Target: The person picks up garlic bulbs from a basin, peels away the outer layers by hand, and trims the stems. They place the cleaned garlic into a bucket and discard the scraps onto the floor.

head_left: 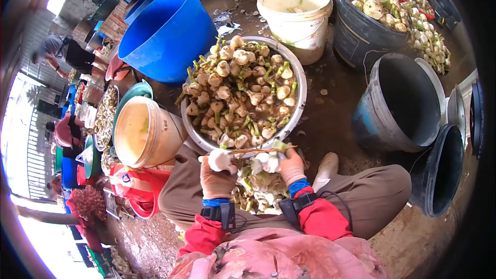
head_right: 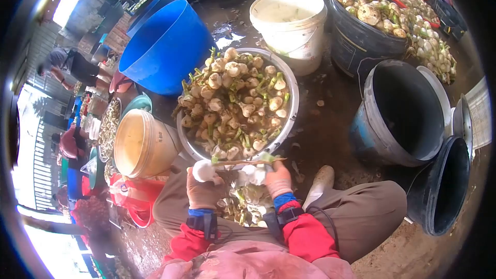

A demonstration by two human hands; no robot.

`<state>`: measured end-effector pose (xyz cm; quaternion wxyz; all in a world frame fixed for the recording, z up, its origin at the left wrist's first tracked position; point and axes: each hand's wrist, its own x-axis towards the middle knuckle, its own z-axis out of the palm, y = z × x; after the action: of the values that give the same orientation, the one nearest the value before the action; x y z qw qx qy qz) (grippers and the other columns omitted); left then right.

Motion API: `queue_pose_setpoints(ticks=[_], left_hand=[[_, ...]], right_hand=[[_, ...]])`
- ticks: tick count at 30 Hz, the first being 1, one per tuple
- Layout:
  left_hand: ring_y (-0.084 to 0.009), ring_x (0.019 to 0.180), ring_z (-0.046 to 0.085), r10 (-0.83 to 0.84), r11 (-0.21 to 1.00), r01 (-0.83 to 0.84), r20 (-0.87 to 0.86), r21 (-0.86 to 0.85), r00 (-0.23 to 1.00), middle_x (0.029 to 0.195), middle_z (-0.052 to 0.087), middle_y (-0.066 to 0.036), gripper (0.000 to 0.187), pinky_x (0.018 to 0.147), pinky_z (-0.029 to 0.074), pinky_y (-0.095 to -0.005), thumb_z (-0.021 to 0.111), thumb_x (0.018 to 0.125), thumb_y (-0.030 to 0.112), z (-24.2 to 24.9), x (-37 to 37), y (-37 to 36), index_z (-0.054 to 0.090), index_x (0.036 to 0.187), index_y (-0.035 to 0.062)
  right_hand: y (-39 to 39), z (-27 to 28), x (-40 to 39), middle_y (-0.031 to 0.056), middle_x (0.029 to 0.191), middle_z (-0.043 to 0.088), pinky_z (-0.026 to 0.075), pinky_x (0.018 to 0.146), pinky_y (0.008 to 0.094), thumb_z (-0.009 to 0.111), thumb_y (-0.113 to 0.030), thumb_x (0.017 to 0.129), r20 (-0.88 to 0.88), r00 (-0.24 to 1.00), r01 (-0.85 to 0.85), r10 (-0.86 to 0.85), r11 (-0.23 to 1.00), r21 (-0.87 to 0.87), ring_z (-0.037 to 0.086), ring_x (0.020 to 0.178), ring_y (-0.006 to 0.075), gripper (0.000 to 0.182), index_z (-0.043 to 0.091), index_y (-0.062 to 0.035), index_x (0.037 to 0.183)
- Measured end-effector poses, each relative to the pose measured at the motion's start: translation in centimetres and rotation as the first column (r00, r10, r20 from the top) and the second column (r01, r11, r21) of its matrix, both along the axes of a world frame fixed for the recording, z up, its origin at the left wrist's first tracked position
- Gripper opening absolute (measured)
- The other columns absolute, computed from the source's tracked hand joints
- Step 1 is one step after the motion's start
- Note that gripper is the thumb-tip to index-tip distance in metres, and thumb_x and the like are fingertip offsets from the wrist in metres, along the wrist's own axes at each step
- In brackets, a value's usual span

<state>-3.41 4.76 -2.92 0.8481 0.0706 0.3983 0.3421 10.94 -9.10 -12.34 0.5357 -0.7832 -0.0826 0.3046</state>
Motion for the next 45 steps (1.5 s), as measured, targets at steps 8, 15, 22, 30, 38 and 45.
queue_pose_setpoints(ticks=[8,15,22,30,38,45], left_hand=[[-0.0197,0.082,0.058,0.093,0.996,-0.093,-0.014,-0.001,0.996,0.092,0.064,-0.001,0.034,0.068,0.049,-0.0361,0.055,0.082,0.042,1.7,-0.8,0.8,0.062,0.099,0.0135],[-0.0319,0.099,0.054,-0.21,0.977,0.211,0.107,-0.004,0.972,0.111,0.059,-0.01,0.041,0.085,0.044,-0.045,0.056,0.082,0.036,-1.3,-0.3,-0.9,0.056,0.111,0.0069],[-0.028,0.105,0.05,-0.267,0.959,0.282,0.296,-0.009,0.917,0.114,0.055,-0.01,0.036,0.098,0.034,-0.0409,0.042,0.091,0.033,-6.0,-0.5,0.3,0.05,0.112,0.0045],[-0.0302,0.097,0.053,-0.449,0.788,0.444,-0.094,0.426,0.888,0.109,0.056,-0.01,0.039,0.08,0.048,-0.0456,0.052,0.087,0.041,-1.2,16.2,6.4,0.051,0.111,0.0107],[-0.0183,0.071,0.061,0.016,-0.261,0.799,-0.825,0.542,0.565,0.068,0.059,-0.009,0.029,0.057,0.047,-0.0314,0.063,0.077,0.037,0.4,30.0,12.3,0.063,0.083,0.0088],[-0.0312,0.099,0.059,0.415,-0.228,0.906,-0.877,-0.357,-0.241,0.108,0.061,-0.016,0.043,0.082,0.048,-0.0405,0.064,0.074,0.032,-7.3,22.7,10.3,0.057,0.111,0.0119]], right_hand=[[-0.7,3.3,0.6,0.0155,0.11,0.061,0.045,0.089,0.0339,0.06,-0.029,0.078,-0.097,0.467,-0.879,0.879,0.451,-0.152,0.058,0.102,0.0326,0.039,0.06,-0.017,0.116],[1.1,6.4,-0.4,0.0165,0.108,0.059,0.045,0.087,0.0338,0.068,-0.025,0.075,0.258,0.82,-0.559,0.511,0.812,0.167,0.058,0.099,0.0297,0.041,0.061,-0.0072,0.112],[0.1,8.8,1.1,0.0086,0.084,0.061,0.047,0.075,0.0278,0.069,-0.011,0.081,-0.502,0.781,0.289,0.372,0.497,0.818,0.058,0.079,0.0165,0.023,0.061,0.0048,0.095],[0.2,1.4,-1.1,0.0044,0.072,0.064,0.046,0.066,0.026,0.069,-0.023,0.078,-0.208,0.947,-0.23,0.244,0.969,0.089,0.056,0.067,0.0116,0.02,0.068,-0.0054,0.086],[0.8,-1.2,-1.7,0.0065,0.103,0.066,0.044,0.083,0.0234,0.059,-0.01,0.081,-0.43,0.837,-0.209,0.337,0.925,0.319,0.058,0.09,0.0128,0.034,0.061,-0.0056,0.115],[0.5,0.2,0.2,0.005,0.085,0.066,0.045,0.067,0.0257,0.061,-0.021,0.08,-0.494,0.79,-0.305,0.363,0.932,0.198,0.057,0.071,0.0117,0.032,0.064,-0.0116,0.111]])
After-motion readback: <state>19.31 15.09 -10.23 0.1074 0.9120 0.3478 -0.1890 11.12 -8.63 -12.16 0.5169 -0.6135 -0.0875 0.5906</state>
